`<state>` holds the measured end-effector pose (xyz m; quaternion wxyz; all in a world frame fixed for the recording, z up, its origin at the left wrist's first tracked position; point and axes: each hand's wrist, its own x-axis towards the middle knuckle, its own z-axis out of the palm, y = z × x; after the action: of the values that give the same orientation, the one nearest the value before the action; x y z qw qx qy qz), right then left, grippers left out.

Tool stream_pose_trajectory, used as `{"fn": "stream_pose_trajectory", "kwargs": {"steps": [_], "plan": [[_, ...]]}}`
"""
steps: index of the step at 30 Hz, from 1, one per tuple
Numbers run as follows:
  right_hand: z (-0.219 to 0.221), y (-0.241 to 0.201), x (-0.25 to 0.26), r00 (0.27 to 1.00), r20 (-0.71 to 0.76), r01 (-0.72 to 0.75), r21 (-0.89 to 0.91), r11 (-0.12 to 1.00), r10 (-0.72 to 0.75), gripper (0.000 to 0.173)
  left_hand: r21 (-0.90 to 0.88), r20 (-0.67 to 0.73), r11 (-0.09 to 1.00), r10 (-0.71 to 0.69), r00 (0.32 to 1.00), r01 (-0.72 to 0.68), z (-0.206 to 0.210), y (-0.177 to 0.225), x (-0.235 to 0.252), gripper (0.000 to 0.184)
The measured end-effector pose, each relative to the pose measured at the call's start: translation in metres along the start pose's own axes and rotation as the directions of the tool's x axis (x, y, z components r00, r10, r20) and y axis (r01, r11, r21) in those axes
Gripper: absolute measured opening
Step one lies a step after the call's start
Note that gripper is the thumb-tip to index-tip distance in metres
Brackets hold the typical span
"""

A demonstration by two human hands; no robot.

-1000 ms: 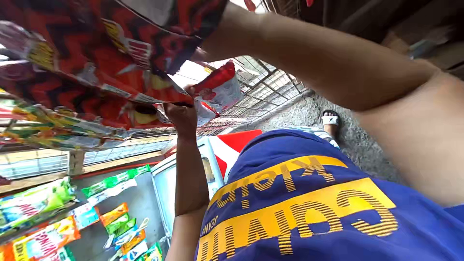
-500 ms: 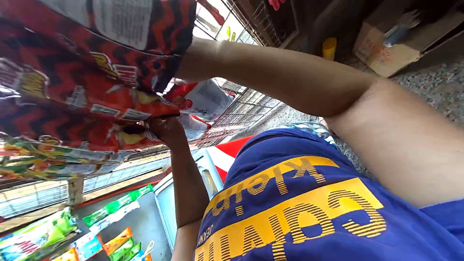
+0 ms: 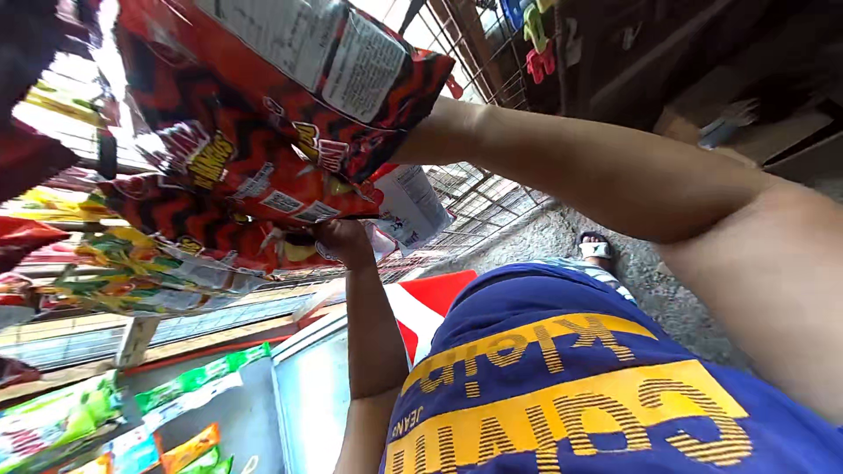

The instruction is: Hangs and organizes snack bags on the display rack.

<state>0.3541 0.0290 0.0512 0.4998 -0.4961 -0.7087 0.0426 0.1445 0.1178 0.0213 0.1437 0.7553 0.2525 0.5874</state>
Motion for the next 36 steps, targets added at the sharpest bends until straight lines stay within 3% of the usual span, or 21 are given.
{"fn": "stream_pose_trajectory", "kwargs": {"steps": [4,6,8,12,15,19,21,24,27,30,32,34,36], "plan": [[-0.004,-0.004,-0.005,0.999,-0.004,0.039,-0.108,0.993,-0.04,0.025,0.154,-0.028,0.979,-0.133,0.991,0.136,0.005,0.013,-0.003,0.024],[-0.011,-0.013,-0.006,1.0,0.001,-0.025,-0.077,0.997,0.025,0.026,0.479,0.04,0.851,-0.267,0.963,0.216,0.0,0.023,-0.006,0.032],[-0.011,-0.015,-0.006,0.997,0.047,-0.063,-0.075,0.995,0.066,0.026,0.612,0.074,0.761,-0.324,0.943,0.214,-0.003,0.022,-0.006,0.033],[0.0,-0.007,-0.005,0.998,0.051,-0.039,-0.073,0.997,0.043,0.026,0.537,0.078,0.83,-0.225,0.971,0.149,-0.008,0.022,-0.01,0.027],[0.011,-0.002,-0.004,0.99,0.126,-0.044,-0.088,0.995,0.055,0.024,0.496,0.193,0.827,-0.402,0.895,0.265,-0.018,0.032,-0.012,0.035],[-0.004,-0.004,-0.001,0.992,0.071,-0.099,-0.028,0.995,0.101,0.026,0.548,0.095,0.797,-0.362,0.928,0.255,-0.005,0.023,-0.013,0.041],[-0.013,-0.011,-0.002,0.976,0.134,-0.171,-0.001,0.985,0.17,0.028,0.516,0.045,0.812,-0.344,0.938,0.273,-0.001,0.027,-0.014,0.044],[-0.021,-0.02,0.004,0.93,0.259,-0.264,-0.017,0.964,0.26,0.03,0.577,0.015,0.795,-0.235,0.972,0.184,0.002,0.025,-0.013,0.045],[-0.013,-0.012,0.008,0.934,0.315,-0.145,-0.098,0.985,0.169,0.035,0.578,-0.006,0.789,-0.25,0.968,0.207,0.004,0.025,-0.009,0.037],[-0.028,-0.01,0.011,0.852,0.481,-0.155,-0.144,0.977,0.206,0.04,0.502,-0.016,0.824,-0.295,0.955,0.262,0.009,0.029,-0.007,0.036],[-0.03,-0.013,0.006,0.914,0.337,-0.229,-0.033,0.973,0.227,0.031,0.552,0.008,0.779,-0.36,0.933,0.296,0.007,0.038,-0.005,0.036],[-0.02,-0.005,0.001,0.972,0.181,-0.139,-0.055,0.989,0.147,0.026,0.586,0.029,0.743,-0.418,0.908,0.323,0.006,0.044,-0.003,0.035],[-0.017,-0.002,0.002,0.976,0.184,-0.1,-0.109,0.989,0.119,0.029,0.519,0.036,0.785,-0.415,0.909,0.338,0.006,0.036,-0.004,0.036]]}}
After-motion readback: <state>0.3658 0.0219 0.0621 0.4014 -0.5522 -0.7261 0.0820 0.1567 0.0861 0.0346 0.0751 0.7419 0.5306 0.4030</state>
